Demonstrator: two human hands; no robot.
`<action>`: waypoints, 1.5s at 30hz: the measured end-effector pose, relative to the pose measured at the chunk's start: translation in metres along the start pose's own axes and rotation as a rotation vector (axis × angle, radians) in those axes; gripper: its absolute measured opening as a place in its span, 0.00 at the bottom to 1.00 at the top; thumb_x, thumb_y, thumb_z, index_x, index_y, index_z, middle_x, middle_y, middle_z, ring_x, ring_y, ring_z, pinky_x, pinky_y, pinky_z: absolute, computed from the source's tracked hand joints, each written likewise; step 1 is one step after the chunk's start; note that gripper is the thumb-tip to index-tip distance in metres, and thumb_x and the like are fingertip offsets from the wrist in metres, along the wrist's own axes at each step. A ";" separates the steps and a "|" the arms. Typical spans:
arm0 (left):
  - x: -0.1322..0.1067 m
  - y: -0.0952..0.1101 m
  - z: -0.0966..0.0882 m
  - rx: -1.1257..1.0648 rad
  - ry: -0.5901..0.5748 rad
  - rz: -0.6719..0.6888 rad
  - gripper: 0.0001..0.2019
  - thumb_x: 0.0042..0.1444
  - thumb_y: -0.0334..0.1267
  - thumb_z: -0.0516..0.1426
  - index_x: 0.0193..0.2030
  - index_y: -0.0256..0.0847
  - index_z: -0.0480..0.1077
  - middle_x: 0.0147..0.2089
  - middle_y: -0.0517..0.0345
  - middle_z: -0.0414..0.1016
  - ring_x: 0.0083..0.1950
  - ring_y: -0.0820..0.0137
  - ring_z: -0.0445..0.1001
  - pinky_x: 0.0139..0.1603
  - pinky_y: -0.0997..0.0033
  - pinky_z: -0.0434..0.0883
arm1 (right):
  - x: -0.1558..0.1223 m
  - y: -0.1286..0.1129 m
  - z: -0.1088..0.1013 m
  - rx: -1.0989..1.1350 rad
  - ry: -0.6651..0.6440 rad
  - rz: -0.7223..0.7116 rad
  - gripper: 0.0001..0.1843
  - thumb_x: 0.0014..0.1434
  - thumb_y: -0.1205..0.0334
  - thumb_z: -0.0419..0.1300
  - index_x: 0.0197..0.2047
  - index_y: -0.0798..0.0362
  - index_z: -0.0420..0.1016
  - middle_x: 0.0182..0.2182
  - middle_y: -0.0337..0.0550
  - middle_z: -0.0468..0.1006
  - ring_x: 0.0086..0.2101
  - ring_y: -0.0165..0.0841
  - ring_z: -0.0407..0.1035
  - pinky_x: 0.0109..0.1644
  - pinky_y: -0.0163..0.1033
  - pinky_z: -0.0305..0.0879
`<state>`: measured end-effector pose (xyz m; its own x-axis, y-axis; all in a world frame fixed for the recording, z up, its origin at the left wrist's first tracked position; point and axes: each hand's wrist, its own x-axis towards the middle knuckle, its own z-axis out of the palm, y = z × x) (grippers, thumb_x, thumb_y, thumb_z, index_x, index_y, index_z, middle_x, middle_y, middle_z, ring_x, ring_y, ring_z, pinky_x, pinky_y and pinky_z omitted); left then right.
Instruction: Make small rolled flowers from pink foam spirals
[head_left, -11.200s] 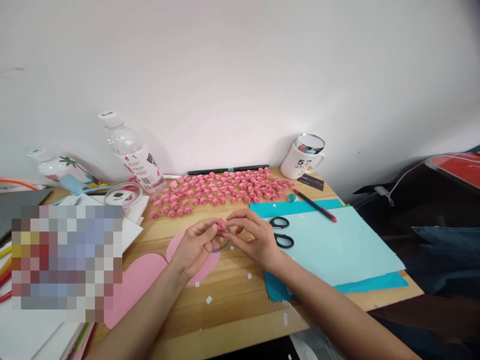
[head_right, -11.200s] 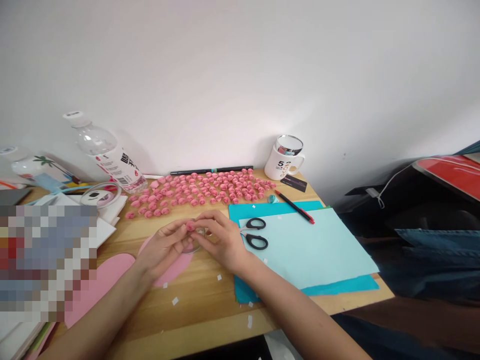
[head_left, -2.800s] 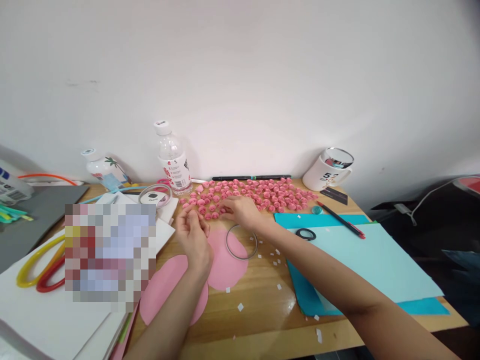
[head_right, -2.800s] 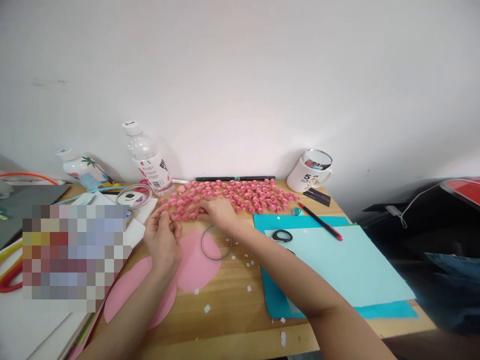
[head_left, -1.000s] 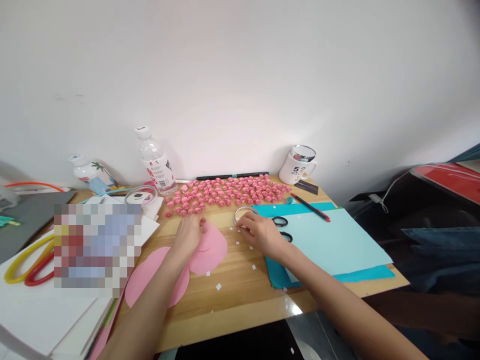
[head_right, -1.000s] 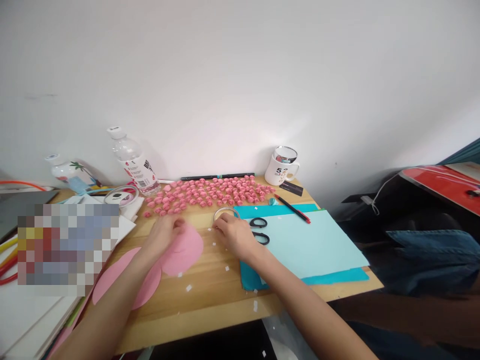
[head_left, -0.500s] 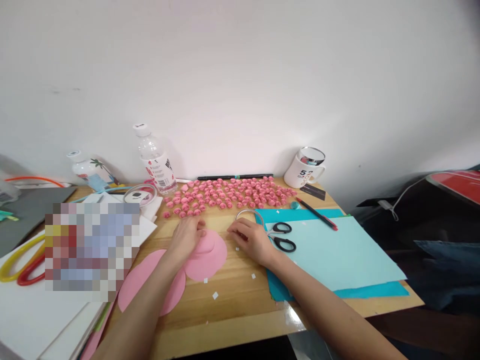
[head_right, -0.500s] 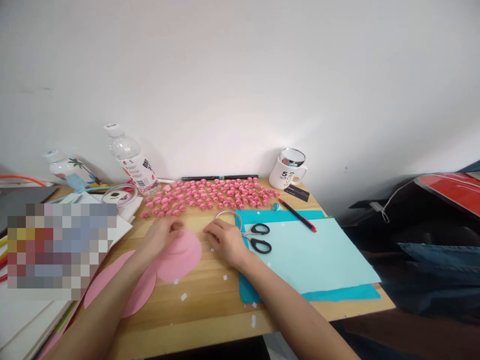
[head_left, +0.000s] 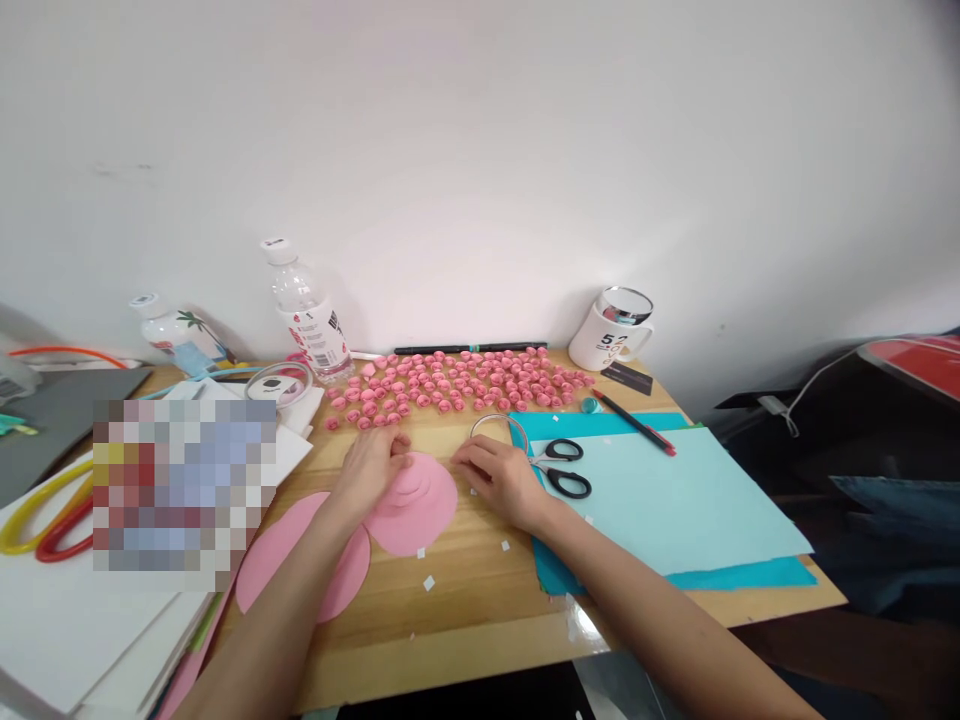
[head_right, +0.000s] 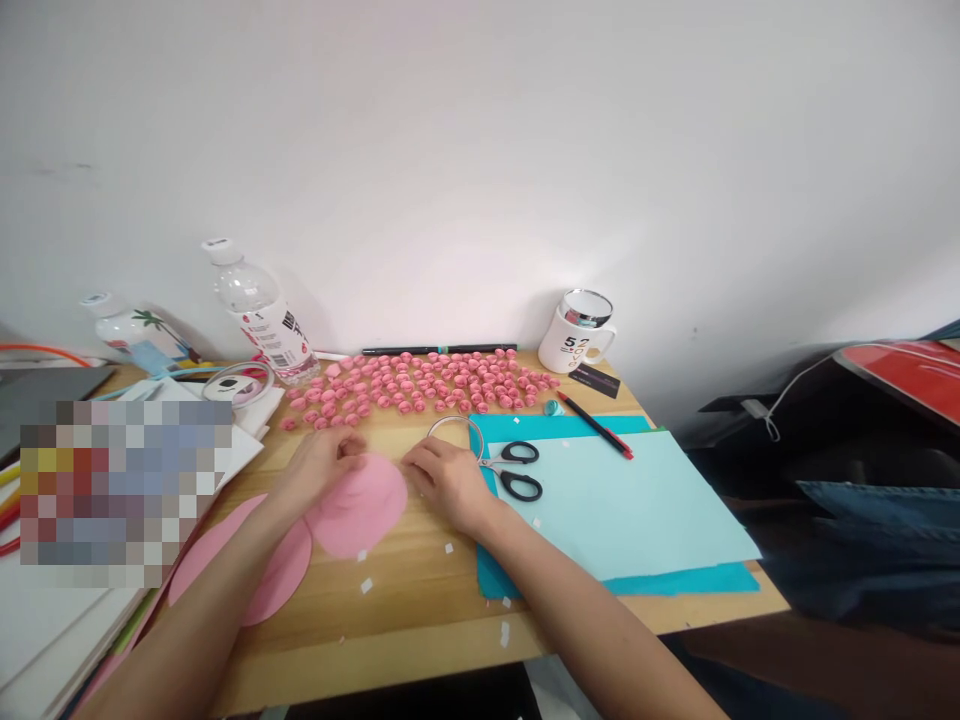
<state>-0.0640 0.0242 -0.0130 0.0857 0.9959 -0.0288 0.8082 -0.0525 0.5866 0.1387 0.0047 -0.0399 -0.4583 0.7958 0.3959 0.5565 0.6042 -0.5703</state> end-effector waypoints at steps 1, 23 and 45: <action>0.000 0.000 0.000 -0.006 -0.006 0.011 0.03 0.42 0.30 0.56 0.23 0.41 0.67 0.22 0.59 0.71 0.27 0.68 0.68 0.26 0.71 0.57 | 0.000 0.000 0.000 0.001 0.007 0.006 0.08 0.59 0.65 0.51 0.36 0.53 0.72 0.35 0.45 0.76 0.35 0.32 0.69 0.36 0.35 0.63; -0.004 0.017 -0.002 -0.368 -0.082 0.044 0.04 0.43 0.35 0.58 0.24 0.36 0.71 0.24 0.58 0.73 0.26 0.70 0.69 0.28 0.72 0.64 | 0.000 -0.004 -0.001 0.214 0.076 0.123 0.09 0.58 0.62 0.53 0.40 0.52 0.73 0.33 0.44 0.77 0.31 0.31 0.69 0.34 0.36 0.63; -0.007 0.021 -0.006 -0.522 0.133 -0.117 0.21 0.55 0.54 0.46 0.28 0.38 0.67 0.12 0.63 0.65 0.14 0.73 0.64 0.17 0.75 0.60 | 0.008 -0.011 -0.011 0.966 0.403 0.554 0.19 0.49 0.55 0.63 0.44 0.51 0.68 0.31 0.40 0.75 0.30 0.31 0.70 0.31 0.35 0.66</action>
<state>-0.0512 0.0163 0.0045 -0.0890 0.9954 -0.0355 0.4091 0.0690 0.9099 0.1364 0.0047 -0.0227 0.0285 0.9993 0.0234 -0.2231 0.0292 -0.9743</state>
